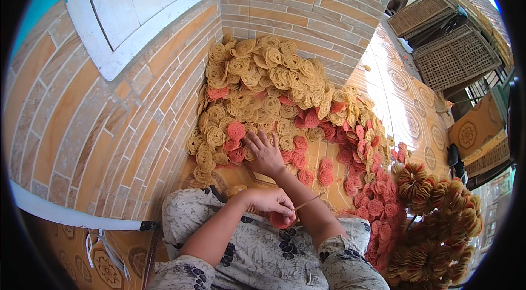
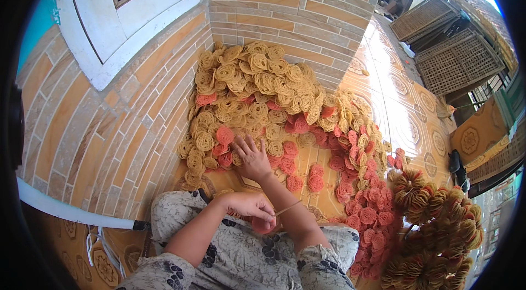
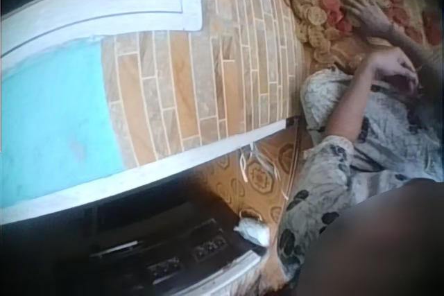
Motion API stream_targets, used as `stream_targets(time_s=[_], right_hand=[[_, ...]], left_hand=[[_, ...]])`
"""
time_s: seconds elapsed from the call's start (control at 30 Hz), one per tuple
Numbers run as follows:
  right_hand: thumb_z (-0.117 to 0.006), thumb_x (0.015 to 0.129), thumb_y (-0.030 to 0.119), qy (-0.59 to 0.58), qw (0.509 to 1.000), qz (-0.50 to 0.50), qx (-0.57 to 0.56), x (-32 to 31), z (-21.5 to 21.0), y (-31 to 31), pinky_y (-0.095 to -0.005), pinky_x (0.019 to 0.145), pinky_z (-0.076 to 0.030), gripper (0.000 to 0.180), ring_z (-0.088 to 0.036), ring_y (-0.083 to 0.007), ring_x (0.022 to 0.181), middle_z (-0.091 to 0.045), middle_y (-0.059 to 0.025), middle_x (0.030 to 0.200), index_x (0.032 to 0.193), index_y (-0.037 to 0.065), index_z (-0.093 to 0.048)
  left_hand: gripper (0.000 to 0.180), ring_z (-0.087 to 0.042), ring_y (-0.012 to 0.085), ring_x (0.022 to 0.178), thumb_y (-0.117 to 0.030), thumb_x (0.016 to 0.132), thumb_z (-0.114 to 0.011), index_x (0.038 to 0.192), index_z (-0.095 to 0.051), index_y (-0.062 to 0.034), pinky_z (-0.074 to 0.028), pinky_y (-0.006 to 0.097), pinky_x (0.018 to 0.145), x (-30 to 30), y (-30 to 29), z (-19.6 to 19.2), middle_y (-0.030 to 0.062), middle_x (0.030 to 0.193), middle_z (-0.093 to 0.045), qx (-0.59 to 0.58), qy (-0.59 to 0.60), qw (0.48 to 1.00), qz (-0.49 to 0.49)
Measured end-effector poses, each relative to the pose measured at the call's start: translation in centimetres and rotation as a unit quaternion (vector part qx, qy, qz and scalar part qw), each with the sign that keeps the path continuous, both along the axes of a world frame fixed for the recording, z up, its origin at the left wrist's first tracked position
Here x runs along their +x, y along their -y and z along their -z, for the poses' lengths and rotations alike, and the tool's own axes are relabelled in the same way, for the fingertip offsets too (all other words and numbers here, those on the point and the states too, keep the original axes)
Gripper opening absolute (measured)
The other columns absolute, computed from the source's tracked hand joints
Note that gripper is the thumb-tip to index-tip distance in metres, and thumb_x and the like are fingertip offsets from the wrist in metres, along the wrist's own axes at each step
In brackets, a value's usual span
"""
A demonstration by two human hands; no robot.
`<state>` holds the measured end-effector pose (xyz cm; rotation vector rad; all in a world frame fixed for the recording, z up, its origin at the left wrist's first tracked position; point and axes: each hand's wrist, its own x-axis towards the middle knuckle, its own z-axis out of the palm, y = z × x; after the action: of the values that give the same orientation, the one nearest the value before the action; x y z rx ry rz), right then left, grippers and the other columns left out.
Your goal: The person sits on a tiled floor and repeatedly picks up small circular craft pieces, threads them onto a thin stick, and places the assembled units into a growing pile. The person handles both yellow and red circular items and uses a thin stick to assemble them.
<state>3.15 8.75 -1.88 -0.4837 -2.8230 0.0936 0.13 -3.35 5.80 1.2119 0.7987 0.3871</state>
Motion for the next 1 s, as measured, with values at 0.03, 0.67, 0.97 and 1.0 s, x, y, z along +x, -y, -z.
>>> stream_targets(time_s=[0.03, 0.67, 0.97, 1.0], right_hand=[[-0.071, 0.071, 0.048, 0.005, 0.999, 0.022, -0.027, -0.2, -0.2, -0.3, -0.0554, 0.11, -0.023, 0.083, -0.027, -0.0351, 0.137, -0.034, -0.0089, 0.147, 0.141, 0.018, -0.038], [-0.063, 0.089, 0.04, -0.039, 0.842, 0.364, -0.396, 14.5, -2.7, -9.2, -0.0325, 0.067, -0.045, 0.045, -0.062, -0.0172, 0.078, -0.064, -0.0086, 0.082, 0.103, -0.003, -0.063], [-0.055, 0.096, 0.027, -0.273, 0.505, 0.122, -0.809, 13.0, -4.8, -6.1, -0.0378, 0.088, -0.05, 0.036, -0.059, -0.0218, 0.102, -0.058, -0.0104, 0.114, 0.116, -0.003, -0.053], [-0.053, 0.096, 0.025, -0.301, 0.48, 0.072, -0.821, 13.0, -4.8, -6.2, -0.0386, 0.089, -0.05, 0.037, -0.057, -0.0235, 0.106, -0.055, -0.0119, 0.12, 0.119, -0.003, -0.051]], left_hand=[[0.022, -0.063, 0.0077, 0.082, -0.019, 0.094, -0.057, 0.099, -0.069, -0.0004, -0.049, 0.024, 0.077, -0.3, -0.1, 0.3, 0.0034, 0.087, -0.071, -0.018, 0.019, 1.0, -0.016], [0.026, -0.064, 0.0132, 0.07, -0.021, 0.095, -0.052, 0.09, -0.069, -0.0018, -0.048, 0.029, 0.069, -1.4, -5.0, 7.8, 0.0042, 0.073, -0.069, 0.15, -0.166, 0.897, -0.38], [0.026, -0.062, 0.0164, 0.06, -0.023, 0.091, -0.055, 0.081, -0.067, -0.0025, -0.048, 0.031, 0.061, -0.8, -5.1, 6.6, 0.006, 0.066, -0.067, 0.165, -0.193, 0.913, -0.319], [0.026, -0.062, 0.0164, 0.059, -0.023, 0.091, -0.055, 0.081, -0.067, -0.0025, -0.048, 0.03, 0.06, -0.9, -5.1, 6.6, 0.0061, 0.065, -0.067, 0.164, -0.195, 0.914, -0.316]])
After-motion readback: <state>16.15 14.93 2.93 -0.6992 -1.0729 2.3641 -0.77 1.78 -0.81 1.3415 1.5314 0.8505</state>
